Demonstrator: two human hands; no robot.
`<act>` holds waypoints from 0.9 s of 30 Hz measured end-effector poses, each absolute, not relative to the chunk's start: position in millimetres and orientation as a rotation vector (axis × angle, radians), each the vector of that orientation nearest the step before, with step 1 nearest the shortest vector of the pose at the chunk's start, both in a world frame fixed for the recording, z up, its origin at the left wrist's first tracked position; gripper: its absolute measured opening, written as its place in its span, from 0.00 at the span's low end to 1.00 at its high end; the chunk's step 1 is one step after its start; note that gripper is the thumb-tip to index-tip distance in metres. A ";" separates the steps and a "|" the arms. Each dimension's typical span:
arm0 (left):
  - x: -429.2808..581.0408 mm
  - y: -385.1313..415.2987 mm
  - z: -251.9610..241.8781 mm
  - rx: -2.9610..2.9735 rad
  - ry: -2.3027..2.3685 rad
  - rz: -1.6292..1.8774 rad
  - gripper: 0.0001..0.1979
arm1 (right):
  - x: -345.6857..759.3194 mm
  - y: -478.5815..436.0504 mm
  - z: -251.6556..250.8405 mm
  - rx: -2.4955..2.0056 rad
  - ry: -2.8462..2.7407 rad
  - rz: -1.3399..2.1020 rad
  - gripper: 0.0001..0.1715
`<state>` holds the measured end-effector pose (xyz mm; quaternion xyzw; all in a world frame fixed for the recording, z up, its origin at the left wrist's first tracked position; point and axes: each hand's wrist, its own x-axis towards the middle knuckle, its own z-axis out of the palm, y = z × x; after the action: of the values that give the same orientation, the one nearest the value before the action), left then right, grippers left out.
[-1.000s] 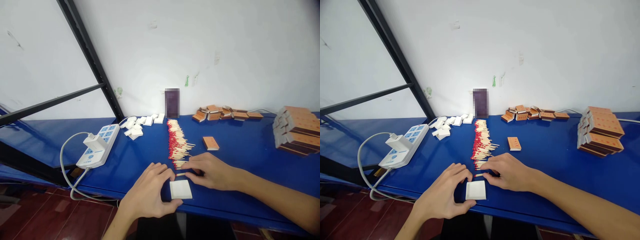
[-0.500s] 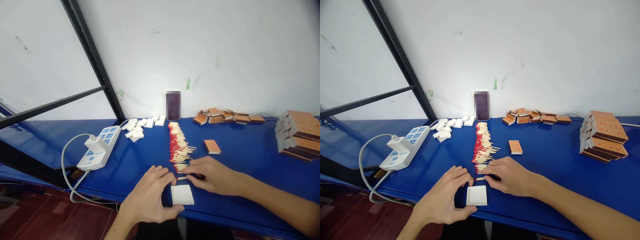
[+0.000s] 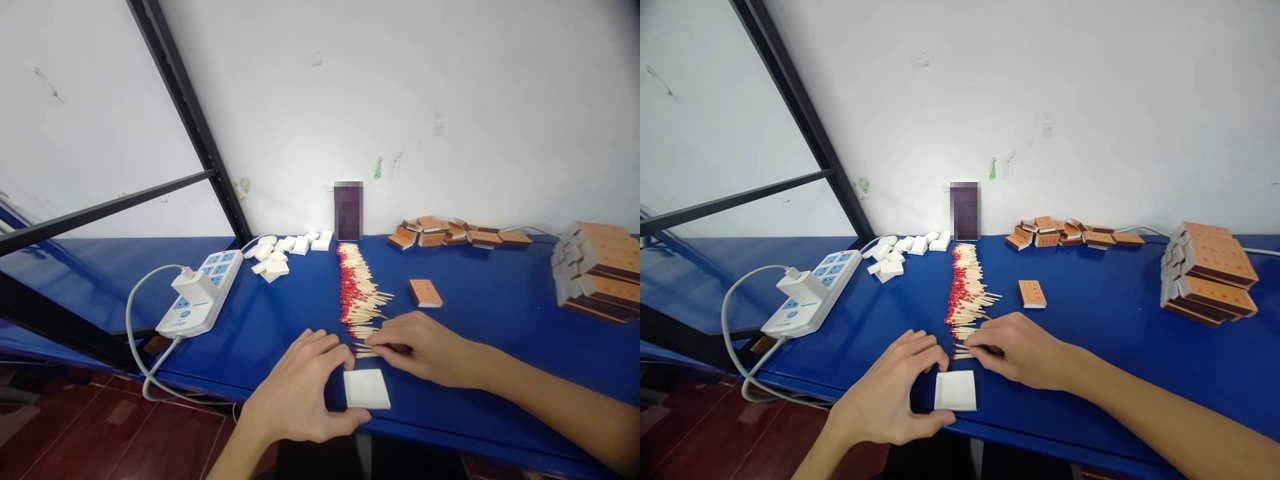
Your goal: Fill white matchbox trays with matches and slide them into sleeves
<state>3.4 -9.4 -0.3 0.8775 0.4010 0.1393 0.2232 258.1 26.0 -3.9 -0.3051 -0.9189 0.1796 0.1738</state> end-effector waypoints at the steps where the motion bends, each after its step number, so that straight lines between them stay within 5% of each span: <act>1: 3.5 -9.2 -0.4 2.423 1.103 0.387 0.21 | 257.7 26.0 -3.7 -0.880 -2.599 0.517 0.16; 27: 3.1 -8.6 1.7 2.445 1.094 0.365 0.21 | 257.4 26.4 -4.8 -0.923 -2.502 0.429 0.16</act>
<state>3.1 -8.6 1.7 0.8828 0.3950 0.1318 0.2176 257.4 26.4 -4.8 -0.3333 -0.9040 0.1551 0.2183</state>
